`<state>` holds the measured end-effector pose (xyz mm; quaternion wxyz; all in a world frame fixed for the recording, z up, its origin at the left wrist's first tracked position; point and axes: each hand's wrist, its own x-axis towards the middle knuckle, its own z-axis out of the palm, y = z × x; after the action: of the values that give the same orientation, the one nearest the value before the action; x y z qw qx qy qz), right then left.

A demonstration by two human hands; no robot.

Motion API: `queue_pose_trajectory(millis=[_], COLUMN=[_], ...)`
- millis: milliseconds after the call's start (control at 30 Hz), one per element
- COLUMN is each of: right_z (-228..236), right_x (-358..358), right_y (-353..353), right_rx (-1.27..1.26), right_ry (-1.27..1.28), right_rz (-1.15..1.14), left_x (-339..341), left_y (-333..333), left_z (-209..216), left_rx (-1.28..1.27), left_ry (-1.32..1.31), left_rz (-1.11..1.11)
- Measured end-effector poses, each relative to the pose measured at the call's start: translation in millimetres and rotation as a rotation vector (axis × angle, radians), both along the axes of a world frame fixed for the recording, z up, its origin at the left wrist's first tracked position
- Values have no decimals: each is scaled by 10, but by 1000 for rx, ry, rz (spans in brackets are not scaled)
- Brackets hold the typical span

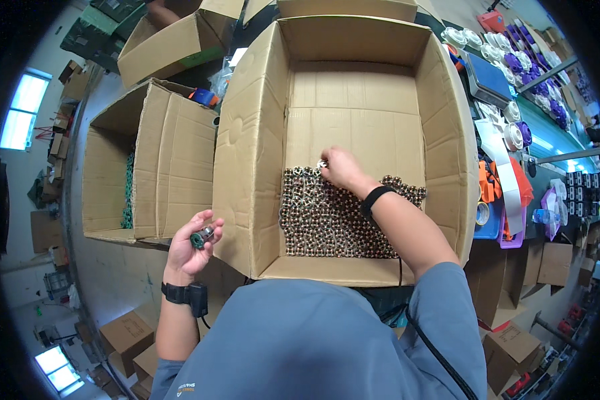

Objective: The person sorts small green plastic rings and metallic cylindrical parts between two cardboard boxes. They pick up handfuls of the green rings from one box and transfer them to the other, then pick up handfuls of the metallic parts and transfer them back.

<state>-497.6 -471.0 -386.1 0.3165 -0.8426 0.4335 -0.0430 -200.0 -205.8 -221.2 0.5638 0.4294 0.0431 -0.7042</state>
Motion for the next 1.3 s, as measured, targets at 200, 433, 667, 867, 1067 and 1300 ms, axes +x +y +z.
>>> queue_pose_trajectory(millis=[200, 433, 667, 867, 1067, 1300], right_z=[-389, -152, 1700, 1632, 1367, -66], right_x=[-70, 70, 631, 699, 416, -235], right_y=[2, 128, 1068, 1239, 766, 12], right_rx=[70, -10, -3, -151, 272, 130], right_ry=[158, -64, -609, -606, -511, -122], right_rz=[-58, -18, 391, 395, 20, -316], left_x=[-8, -167, -446, -592, -410, -321], left_y=[121, 13, -344, -412, -230, -127], left_z=[0, 58, 55, 87, -23, -30], left_rx=[-59, -119, -109, -110, -80, -74], left_ry=[-121, -181, -270, -313, -272, -229], left_rz=[-8, -120, -221, -191, -127, -74])
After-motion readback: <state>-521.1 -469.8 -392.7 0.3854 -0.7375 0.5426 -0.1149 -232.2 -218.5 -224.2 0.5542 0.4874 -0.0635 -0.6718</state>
